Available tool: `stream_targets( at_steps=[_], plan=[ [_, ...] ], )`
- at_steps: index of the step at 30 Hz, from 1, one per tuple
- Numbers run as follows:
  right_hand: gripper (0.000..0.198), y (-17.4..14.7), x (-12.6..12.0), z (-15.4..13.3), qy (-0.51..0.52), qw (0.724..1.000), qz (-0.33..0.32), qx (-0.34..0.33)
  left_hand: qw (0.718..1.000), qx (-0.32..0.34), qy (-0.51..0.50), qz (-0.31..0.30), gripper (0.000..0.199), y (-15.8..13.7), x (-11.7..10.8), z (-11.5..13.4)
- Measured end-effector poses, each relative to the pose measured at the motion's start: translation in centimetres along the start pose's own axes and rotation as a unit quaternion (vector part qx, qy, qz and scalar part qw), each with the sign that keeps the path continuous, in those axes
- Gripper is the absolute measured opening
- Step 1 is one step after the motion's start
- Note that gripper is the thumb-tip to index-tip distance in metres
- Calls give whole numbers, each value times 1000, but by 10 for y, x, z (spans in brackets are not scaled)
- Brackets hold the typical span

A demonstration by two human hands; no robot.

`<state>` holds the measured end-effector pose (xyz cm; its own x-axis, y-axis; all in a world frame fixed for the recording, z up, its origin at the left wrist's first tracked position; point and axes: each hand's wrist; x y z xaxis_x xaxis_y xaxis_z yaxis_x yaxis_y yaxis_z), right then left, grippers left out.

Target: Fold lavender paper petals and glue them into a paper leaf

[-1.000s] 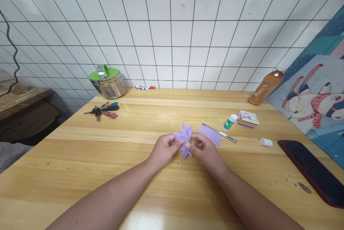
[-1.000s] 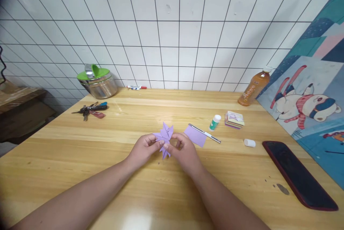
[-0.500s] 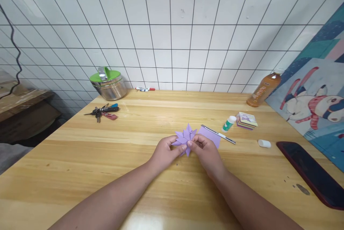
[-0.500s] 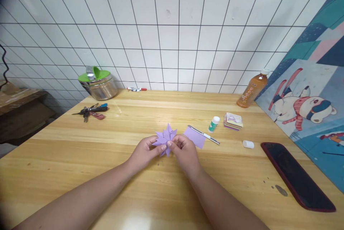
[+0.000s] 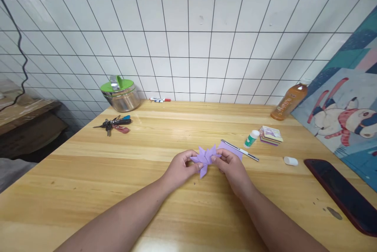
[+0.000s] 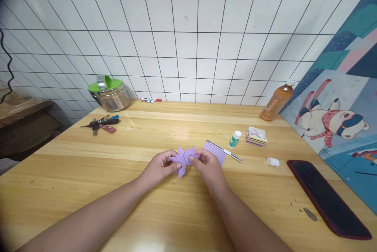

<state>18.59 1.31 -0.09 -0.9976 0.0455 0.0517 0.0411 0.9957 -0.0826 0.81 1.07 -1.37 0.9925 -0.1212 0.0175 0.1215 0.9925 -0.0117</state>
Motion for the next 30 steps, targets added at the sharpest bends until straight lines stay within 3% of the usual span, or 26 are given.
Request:
stream_targets(
  at_steps=[6,11,15,19,26,30],
  plan=[
    [34,-3,6,-1,17,999,32,5,996,-29,-79,7,49,2,0,4],
    [32,-4,10,5,8,1000,-25,-13,996,-36,-70,39,37,4,2,1],
    [36,-3,7,8,9,998,-57,-39,998,-20,-44,42,41,4,4,0],
    [39,0,2,8,15,999,-22,-39,998,-6,-35,50,50,3,4,0],
    [42,2,1,5,-8,998,42,-47,997,6,-70,34,44,1,1,3],
    [42,4,2,8,-19,996,66,-52,996,2,-87,34,56,1,1,3]
  ],
)
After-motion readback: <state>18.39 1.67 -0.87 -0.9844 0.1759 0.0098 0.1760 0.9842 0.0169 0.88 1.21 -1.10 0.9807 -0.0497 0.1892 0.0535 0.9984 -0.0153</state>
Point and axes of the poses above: each hand's wrist, its own y-axis towards the middle knuckle, its own x-axis out of the palm, z = x × y, and after that the axes turned 9 degrees about z, right-handed
